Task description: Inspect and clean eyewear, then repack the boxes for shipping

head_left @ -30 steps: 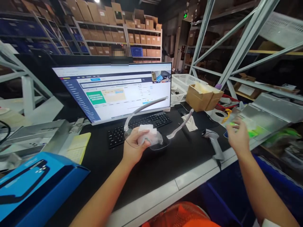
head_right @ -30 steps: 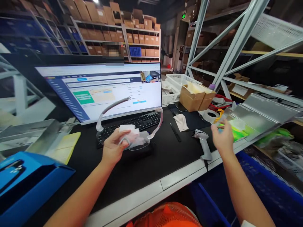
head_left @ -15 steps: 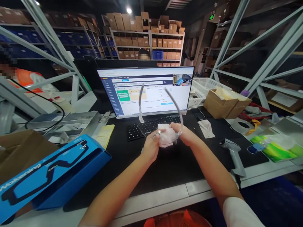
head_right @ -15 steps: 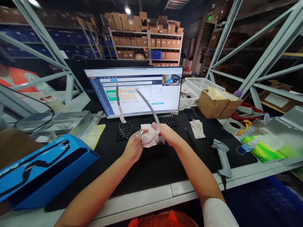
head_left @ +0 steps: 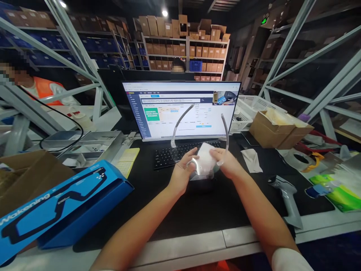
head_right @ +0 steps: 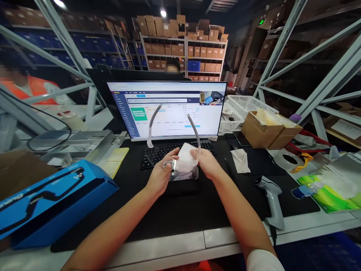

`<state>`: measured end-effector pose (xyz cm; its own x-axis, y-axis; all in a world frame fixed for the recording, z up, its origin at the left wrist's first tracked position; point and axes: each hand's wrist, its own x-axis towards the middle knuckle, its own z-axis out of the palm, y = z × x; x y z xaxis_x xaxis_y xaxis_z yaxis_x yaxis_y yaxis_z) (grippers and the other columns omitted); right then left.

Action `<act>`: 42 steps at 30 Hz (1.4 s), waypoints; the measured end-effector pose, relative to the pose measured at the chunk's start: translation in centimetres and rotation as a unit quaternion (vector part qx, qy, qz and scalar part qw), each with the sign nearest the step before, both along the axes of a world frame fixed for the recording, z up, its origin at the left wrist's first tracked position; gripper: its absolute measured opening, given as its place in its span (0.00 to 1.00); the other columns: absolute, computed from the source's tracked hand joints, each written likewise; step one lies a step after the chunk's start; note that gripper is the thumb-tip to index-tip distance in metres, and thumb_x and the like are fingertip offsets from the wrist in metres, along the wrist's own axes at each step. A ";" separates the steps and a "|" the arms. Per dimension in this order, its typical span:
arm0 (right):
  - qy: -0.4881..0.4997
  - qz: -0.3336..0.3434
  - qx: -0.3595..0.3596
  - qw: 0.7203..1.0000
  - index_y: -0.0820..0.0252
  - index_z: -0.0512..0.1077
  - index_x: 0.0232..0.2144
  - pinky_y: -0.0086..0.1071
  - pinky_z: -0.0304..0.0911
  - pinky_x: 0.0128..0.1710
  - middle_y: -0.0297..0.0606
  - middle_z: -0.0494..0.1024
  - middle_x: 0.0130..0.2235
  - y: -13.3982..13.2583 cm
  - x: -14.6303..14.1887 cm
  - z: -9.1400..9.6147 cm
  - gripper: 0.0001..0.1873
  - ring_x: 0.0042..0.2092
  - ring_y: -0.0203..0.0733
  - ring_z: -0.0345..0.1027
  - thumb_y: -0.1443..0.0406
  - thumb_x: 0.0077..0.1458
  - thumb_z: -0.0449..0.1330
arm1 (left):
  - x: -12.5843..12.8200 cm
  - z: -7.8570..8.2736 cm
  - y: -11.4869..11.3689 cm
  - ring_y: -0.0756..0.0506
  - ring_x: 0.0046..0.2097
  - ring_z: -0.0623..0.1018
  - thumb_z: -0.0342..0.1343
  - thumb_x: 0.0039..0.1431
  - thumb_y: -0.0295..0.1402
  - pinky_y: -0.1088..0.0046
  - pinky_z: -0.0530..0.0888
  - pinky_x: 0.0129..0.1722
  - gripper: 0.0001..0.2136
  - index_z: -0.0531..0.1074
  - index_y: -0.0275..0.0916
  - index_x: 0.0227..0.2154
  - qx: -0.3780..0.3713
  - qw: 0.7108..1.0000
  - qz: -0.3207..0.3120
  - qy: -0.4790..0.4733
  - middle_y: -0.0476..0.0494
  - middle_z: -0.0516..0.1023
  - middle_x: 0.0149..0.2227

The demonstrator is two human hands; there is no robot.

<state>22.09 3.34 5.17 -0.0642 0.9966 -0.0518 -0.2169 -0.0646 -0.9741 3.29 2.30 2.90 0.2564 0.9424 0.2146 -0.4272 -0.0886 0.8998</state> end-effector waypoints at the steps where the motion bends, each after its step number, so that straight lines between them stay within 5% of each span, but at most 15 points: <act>1: 0.012 -0.049 0.017 0.999 0.63 0.74 0.28 0.30 0.61 0.25 0.35 0.74 0.24 0.6 0.4 -0.2 0.24 0.26 0.37 0.65 0.49 0.40 0.73 | -0.3 0.1 0.3 0.33 0.62 0.70 0.67 0.51 0.51 0.62 0.71 0.56 0.20 0.82 0.40 0.39 0.022 0.999 0.022 0.013 0.37 0.70 0.62; 5: 0.049 -0.275 0.145 0.949 0.60 0.73 0.38 0.37 0.71 0.36 0.39 0.78 0.36 2.1 2.9 0.1 0.20 0.38 0.44 0.74 0.53 0.48 0.66 | -1.4 0.4 1.1 0.35 0.63 0.70 0.67 0.53 0.48 0.59 0.65 0.63 0.19 0.81 0.41 0.42 0.092 0.986 0.113 0.083 0.36 0.79 0.53; 8: 0.008 -0.429 0.297 0.853 0.56 0.71 0.44 0.45 0.72 0.48 0.38 0.79 0.42 1.1 4.5 1.5 0.12 0.47 0.46 0.75 0.60 0.58 0.59 | -1.9 0.6 1.3 0.36 0.61 0.72 0.68 0.54 0.44 0.58 0.65 0.64 0.15 0.81 0.41 0.41 0.115 0.974 0.170 0.100 0.37 0.81 0.49; 12: -0.070 -0.517 0.464 0.716 0.50 0.73 0.43 0.50 0.69 0.54 0.34 0.80 0.44 -2.1 4.1 3.7 0.10 0.50 0.50 0.76 0.69 0.62 0.56 | -1.8 0.6 1.3 0.38 0.54 0.78 0.70 0.52 0.40 0.58 0.68 0.61 0.16 0.80 0.40 0.42 0.089 0.969 0.202 0.113 0.39 0.82 0.46; 14: -0.120 -0.527 0.499 0.677 0.50 0.75 0.42 0.51 0.70 0.52 0.35 0.82 0.42 -3.3 3.0 4.4 0.11 0.48 0.51 0.77 0.71 0.62 0.58 | -1.7 0.7 1.4 0.39 0.51 0.79 0.70 0.50 0.40 0.60 0.71 0.58 0.17 0.80 0.39 0.41 0.063 0.970 0.197 0.129 0.39 0.82 0.44; 21: -0.257 -0.471 0.491 0.686 0.58 0.75 0.43 0.59 0.67 0.56 0.40 0.83 0.42 -4.3 1.1 4.2 0.07 0.49 0.53 0.78 0.69 0.63 0.59 | -1.2 1.2 1.1 0.42 0.40 0.81 0.73 0.45 0.44 0.64 0.75 0.46 0.19 0.81 0.37 0.35 -0.053 0.990 0.099 0.083 0.40 0.84 0.36; 30: -0.206 -0.495 0.528 0.658 0.55 0.76 0.42 0.59 0.69 0.54 0.35 0.83 0.41 -4.4 2.2 5.2 0.09 0.48 0.52 0.79 0.72 0.62 0.60 | -0.7 1.0 0.7 0.43 0.40 0.80 0.74 0.43 0.43 0.68 0.74 0.41 0.19 0.81 0.37 0.35 -0.064 0.994 0.070 0.047 0.40 0.84 0.36; 42: -0.226 -0.482 0.527 0.663 0.54 0.74 0.42 0.60 0.68 0.55 0.34 0.82 0.40 -4.5 2.2 5.3 0.09 0.48 0.52 0.78 0.71 0.62 0.59 | -0.3 0.6 0.5 0.43 0.40 0.80 0.73 0.44 0.45 0.68 0.74 0.44 0.20 0.81 0.36 0.35 -0.137 0.988 0.066 0.041 0.40 0.83 0.36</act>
